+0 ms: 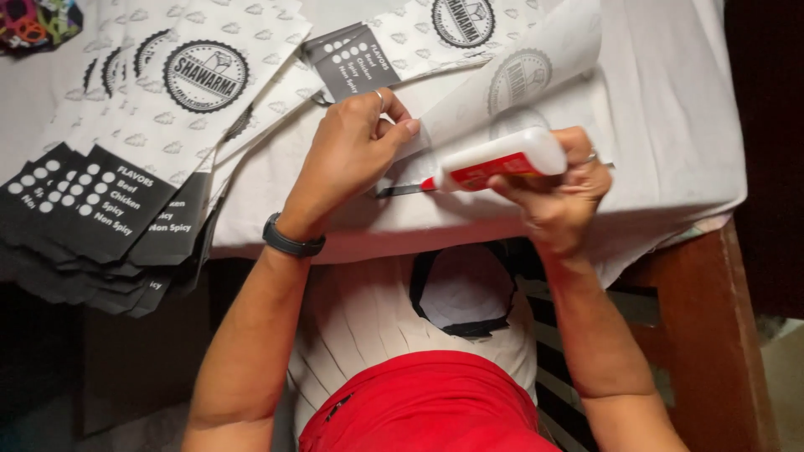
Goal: The person applies glue from a bottle to the edge of a printed paper sheet and folds it over to seal it. They repeat this process for multiple sheets, pressing the folded edges to secure them.
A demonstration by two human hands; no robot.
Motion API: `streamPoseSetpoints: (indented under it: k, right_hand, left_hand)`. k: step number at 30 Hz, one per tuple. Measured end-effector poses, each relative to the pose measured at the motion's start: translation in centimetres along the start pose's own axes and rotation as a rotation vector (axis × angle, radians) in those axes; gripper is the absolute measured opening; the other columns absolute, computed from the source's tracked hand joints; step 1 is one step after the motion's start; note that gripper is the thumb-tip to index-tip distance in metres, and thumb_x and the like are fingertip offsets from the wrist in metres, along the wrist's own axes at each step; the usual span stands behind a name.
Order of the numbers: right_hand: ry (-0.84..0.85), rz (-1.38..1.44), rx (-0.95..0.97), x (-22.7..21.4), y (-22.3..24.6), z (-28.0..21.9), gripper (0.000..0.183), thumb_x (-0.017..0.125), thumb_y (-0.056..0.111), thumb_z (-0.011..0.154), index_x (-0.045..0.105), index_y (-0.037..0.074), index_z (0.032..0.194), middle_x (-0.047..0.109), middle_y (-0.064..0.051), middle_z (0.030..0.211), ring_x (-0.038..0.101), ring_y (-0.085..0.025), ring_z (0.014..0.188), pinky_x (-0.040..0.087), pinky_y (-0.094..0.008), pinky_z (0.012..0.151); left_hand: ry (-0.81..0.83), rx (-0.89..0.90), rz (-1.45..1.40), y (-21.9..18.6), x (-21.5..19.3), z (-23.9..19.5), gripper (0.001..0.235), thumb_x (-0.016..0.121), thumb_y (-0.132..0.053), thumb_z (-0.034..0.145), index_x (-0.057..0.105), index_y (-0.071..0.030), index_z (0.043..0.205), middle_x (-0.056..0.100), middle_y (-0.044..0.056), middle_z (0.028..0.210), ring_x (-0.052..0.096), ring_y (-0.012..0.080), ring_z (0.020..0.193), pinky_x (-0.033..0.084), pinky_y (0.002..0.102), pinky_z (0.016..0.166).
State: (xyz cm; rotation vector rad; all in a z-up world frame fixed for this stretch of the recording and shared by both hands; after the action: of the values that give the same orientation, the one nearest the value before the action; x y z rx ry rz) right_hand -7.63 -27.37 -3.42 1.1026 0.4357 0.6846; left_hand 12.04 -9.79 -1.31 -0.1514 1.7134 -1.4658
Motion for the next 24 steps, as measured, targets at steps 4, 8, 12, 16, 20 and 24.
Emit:
streamPoseSetpoints:
  k: [4,8,12,16,20,24]
  right_hand:
    - [0.032,0.067,-0.008,3.5,-1.7,-0.7,0.056,0.100,-0.011,0.057,0.065,-0.003,0.100,0.072,-0.016,0.084,0.066,-0.013,0.084,0.058,-0.033,0.083]
    - [-0.007,0.141,0.036,3.3,-1.6,-0.3,0.048,0.096,0.003,0.072,0.064,0.003,0.108,0.072,-0.010,0.093,0.067,-0.013,0.089,0.060,-0.035,0.086]
    - [-0.315,0.142,0.032,-6.7,-1.6,2.6,0.036,0.084,0.001,0.090,0.058,0.014,0.111,0.064,-0.001,0.100,0.064,-0.012,0.091,0.057,-0.029,0.088]
    - [-0.298,-0.211,0.039,-17.3,-1.5,6.6,0.043,0.090,0.012,0.092,0.064,0.002,0.124,0.075,-0.013,0.106,0.073,-0.015,0.089,0.066,-0.031,0.079]
    - [0.007,-1.236,-0.297,-17.1,1.8,6.7,0.052,0.100,0.002,0.090,0.076,-0.014,0.133,0.063,-0.021,0.117,0.050,-0.019,0.068,0.052,-0.037,0.079]
    - [0.265,-1.059,-0.613,-10.9,5.6,4.6,0.012,0.077,-0.020,0.103,0.081,-0.009,0.102,0.073,-0.025,0.112,0.069,-0.039,0.103,0.055,-0.046,0.087]
  left_hand:
    - [0.022,0.018,-0.083,0.1,0.1,0.0,0.010,0.065,-0.017,0.095,0.070,-0.008,0.092,0.060,-0.001,0.048,0.057,0.0176,0.045,0.051,0.032,0.056]
    - [0.006,0.005,-0.027,-0.2,0.6,-0.5,0.007,0.067,-0.023,0.094,0.069,-0.017,0.093,0.062,-0.003,0.048,0.065,0.0202,0.047,0.053,0.033,0.059]
    - [-0.046,0.163,0.195,-0.9,2.1,-2.9,0.014,0.067,-0.029,0.095,0.069,-0.016,0.101,0.077,0.012,0.077,0.073,0.0443,0.078,0.055,0.058,0.068]
    - [-0.125,0.494,0.367,-2.1,3.4,-4.8,0.012,0.072,-0.023,0.099,0.064,-0.013,0.099,0.067,0.005,0.097,0.066,0.0333,0.094,0.051,0.046,0.060]
    - [-0.170,0.609,0.497,-2.5,3.7,-5.8,0.011,0.078,-0.016,0.093,0.072,-0.011,0.099,0.069,0.010,0.116,0.064,0.0332,0.119,0.057,0.043,0.057]
    - [-0.182,0.624,0.531,-3.1,3.7,-6.3,0.011,0.078,-0.016,0.095,0.073,-0.008,0.100,0.071,0.012,0.114,0.062,0.0365,0.117,0.059,0.042,0.056]
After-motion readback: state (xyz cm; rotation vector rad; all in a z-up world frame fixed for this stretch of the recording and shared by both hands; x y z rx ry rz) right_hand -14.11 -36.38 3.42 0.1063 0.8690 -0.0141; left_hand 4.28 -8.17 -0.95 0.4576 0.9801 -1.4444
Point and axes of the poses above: each hand's wrist, its own z-axis towards the middle knuckle, its own x-axis out of the palm, y = z × x, the point moved 5 cm from there along z, towards the middle knuckle
